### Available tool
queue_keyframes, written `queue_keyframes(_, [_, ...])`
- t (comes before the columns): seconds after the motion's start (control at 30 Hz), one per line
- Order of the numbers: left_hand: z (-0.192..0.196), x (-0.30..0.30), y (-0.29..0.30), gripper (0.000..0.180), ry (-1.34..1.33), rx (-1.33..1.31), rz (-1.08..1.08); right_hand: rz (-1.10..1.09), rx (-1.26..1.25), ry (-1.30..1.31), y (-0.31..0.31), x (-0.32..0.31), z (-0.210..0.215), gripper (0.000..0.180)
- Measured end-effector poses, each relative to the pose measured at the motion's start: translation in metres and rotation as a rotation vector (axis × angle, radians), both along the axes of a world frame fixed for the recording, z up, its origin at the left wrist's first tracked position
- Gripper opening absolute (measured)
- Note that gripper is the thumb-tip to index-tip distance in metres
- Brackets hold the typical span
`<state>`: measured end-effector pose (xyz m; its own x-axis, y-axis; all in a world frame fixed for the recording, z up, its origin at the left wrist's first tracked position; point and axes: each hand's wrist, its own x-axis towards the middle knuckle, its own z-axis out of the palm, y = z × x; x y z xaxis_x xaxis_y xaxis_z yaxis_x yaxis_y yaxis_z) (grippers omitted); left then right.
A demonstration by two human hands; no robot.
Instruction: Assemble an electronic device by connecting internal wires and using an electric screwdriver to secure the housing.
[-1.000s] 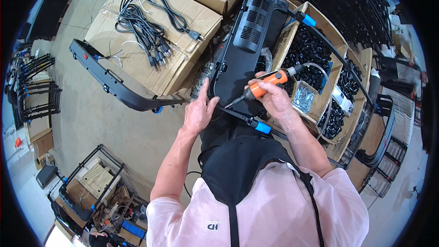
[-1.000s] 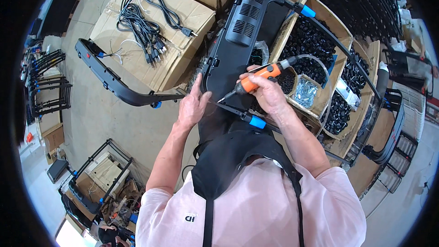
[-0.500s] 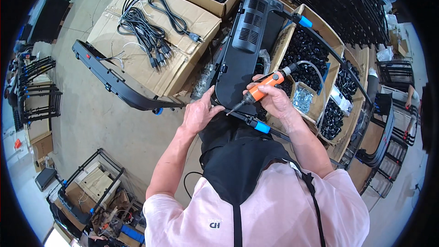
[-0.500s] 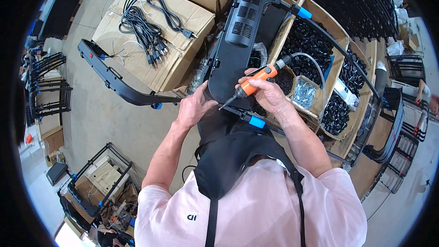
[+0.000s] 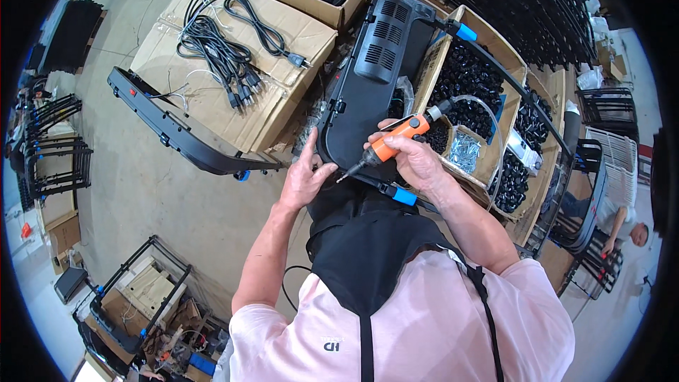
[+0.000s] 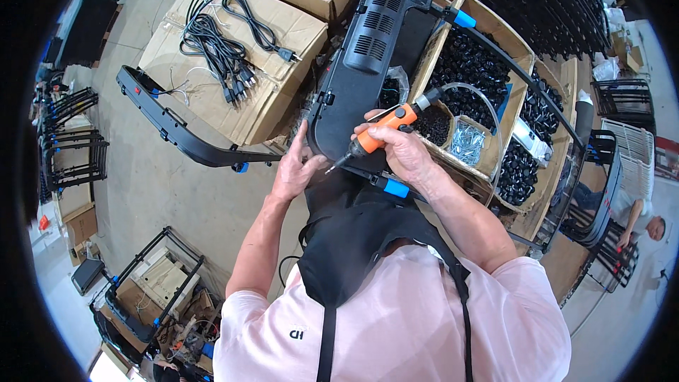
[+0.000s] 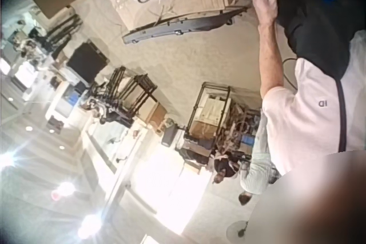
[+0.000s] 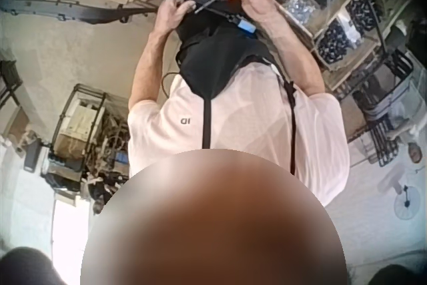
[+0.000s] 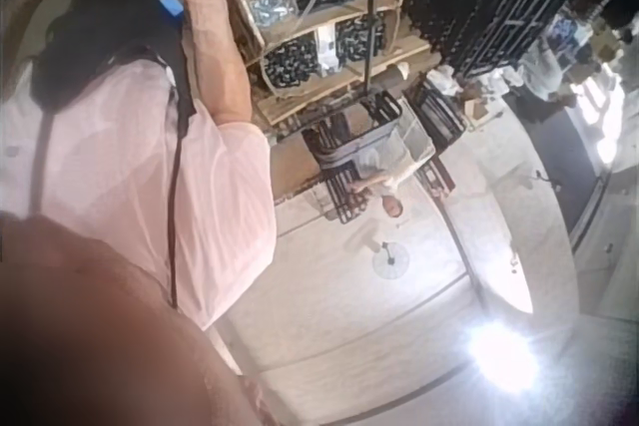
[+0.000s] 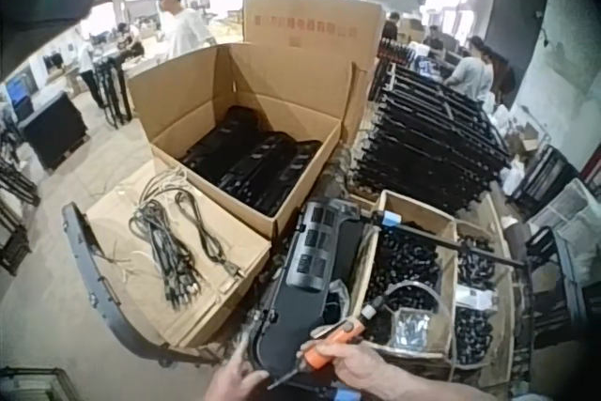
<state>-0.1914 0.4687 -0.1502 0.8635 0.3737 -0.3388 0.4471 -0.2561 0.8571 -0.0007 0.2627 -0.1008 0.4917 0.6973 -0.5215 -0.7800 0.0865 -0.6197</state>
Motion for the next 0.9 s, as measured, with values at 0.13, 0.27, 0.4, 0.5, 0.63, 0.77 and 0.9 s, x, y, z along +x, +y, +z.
queue_keyframes(0.13, [0.004,-0.005,0.009,0.092,0.004,-0.015,-0.051,0.003,-0.002,-0.008,0.007,-0.01,-0.004,0.042])
queue_keyframes(0.27, [0.001,-0.006,0.011,0.084,-0.096,-0.038,-0.056,-0.004,0.018,-0.009,0.014,-0.016,-0.014,0.04])
queue_keyframes(0.4, [-0.001,-0.004,0.004,0.079,-0.052,0.029,0.001,-0.043,0.035,0.028,0.014,-0.017,-0.023,0.04])
queue_keyframes(0.5, [0.001,-0.001,0.001,0.074,-0.033,-0.022,0.067,-0.043,0.041,0.035,0.014,-0.02,-0.027,0.04])
queue_keyframes(0.63, [0.006,0.001,-0.002,0.072,0.025,-0.032,0.099,-0.027,0.074,0.033,0.013,-0.02,-0.029,0.039])
queue_keyframes(0.77, [0.006,0.001,-0.011,0.071,-0.02,0.058,0.11,-0.054,0.085,0.089,0.01,-0.018,-0.028,0.039])
queue_keyframes(0.9, [-0.001,-0.001,-0.015,0.071,-0.054,0.053,0.134,-0.018,0.08,0.032,0.007,-0.018,-0.025,0.041])
